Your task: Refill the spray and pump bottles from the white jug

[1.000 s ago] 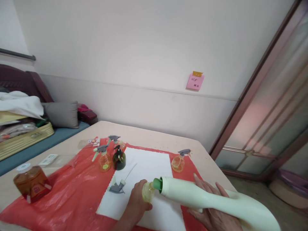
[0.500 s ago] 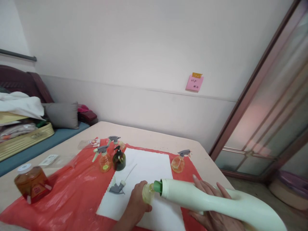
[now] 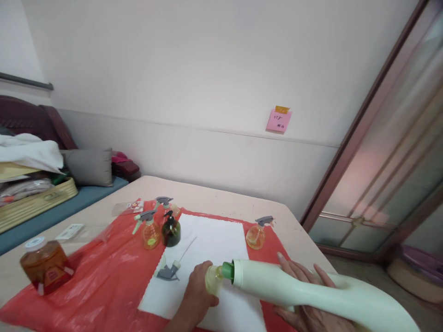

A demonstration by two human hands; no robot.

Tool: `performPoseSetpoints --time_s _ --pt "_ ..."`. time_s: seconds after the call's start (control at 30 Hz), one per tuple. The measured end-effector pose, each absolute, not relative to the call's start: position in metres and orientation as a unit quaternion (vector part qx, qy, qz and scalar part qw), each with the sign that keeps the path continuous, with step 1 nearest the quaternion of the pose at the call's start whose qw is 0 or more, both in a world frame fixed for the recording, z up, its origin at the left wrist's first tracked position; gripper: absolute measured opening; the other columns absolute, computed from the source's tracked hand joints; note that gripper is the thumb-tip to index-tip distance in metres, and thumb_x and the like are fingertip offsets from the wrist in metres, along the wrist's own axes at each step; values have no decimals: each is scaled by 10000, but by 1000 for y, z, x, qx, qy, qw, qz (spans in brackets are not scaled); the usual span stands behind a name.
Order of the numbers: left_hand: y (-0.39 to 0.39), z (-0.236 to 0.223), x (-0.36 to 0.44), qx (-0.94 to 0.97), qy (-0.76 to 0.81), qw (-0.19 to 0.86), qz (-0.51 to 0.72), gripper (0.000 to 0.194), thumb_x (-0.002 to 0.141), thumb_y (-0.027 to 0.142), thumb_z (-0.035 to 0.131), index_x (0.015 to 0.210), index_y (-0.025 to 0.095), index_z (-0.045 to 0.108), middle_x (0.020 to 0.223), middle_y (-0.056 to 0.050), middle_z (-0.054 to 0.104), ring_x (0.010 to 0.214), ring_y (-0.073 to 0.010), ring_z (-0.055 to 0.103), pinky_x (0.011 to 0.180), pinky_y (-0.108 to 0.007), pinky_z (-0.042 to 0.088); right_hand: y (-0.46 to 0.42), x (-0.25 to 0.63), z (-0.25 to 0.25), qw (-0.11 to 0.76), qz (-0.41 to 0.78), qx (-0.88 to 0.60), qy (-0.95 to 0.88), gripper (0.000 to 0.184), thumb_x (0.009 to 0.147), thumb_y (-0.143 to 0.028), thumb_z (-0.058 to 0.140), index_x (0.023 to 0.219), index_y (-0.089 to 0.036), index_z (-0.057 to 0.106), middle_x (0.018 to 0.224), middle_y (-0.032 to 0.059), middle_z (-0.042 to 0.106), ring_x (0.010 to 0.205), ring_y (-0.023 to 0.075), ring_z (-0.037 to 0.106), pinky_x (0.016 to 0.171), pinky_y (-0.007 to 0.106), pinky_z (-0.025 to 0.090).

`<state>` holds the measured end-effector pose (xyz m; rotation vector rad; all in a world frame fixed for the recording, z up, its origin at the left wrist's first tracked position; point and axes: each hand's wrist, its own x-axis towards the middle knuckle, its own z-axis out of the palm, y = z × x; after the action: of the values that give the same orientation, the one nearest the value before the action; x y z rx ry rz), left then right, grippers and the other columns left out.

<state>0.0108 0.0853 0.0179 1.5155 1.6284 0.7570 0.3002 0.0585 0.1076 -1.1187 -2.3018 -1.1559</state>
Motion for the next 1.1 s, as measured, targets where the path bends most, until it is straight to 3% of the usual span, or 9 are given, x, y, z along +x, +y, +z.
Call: performPoseSetpoints --time_s 0.4,0.97,1.1 --pt "87 12 12 601 637 383 293 839 463 39 712 1264 186 510 1274 -70 538 1188 -240 467 974 -277 352 54 303 110 148 -397 -401 -812 584 828 -391 571 1369 -185 499 1305 126 618 1130 326 567 1097 577 222" --pt "83 20 12 608 636 386 277 735 475 50 701 1176 208 544 1240 -50 551 1161 -241 465 941 -275 355 49 296 120 143 -400 -403 -811 696 837 -353 525 1471 -119 358 1275 151 630 1122 352 551 1066 605 239" --pt "85 20 13 609 638 387 269 732 467 50 712 1163 206 546 1220 -48 558 1144 -242 470 927 -277 357 49 296 121 149 -401 -397 -812 684 831 -360 523 1453 -109 390 1251 153 642 1095 356 556 1066 614 231"
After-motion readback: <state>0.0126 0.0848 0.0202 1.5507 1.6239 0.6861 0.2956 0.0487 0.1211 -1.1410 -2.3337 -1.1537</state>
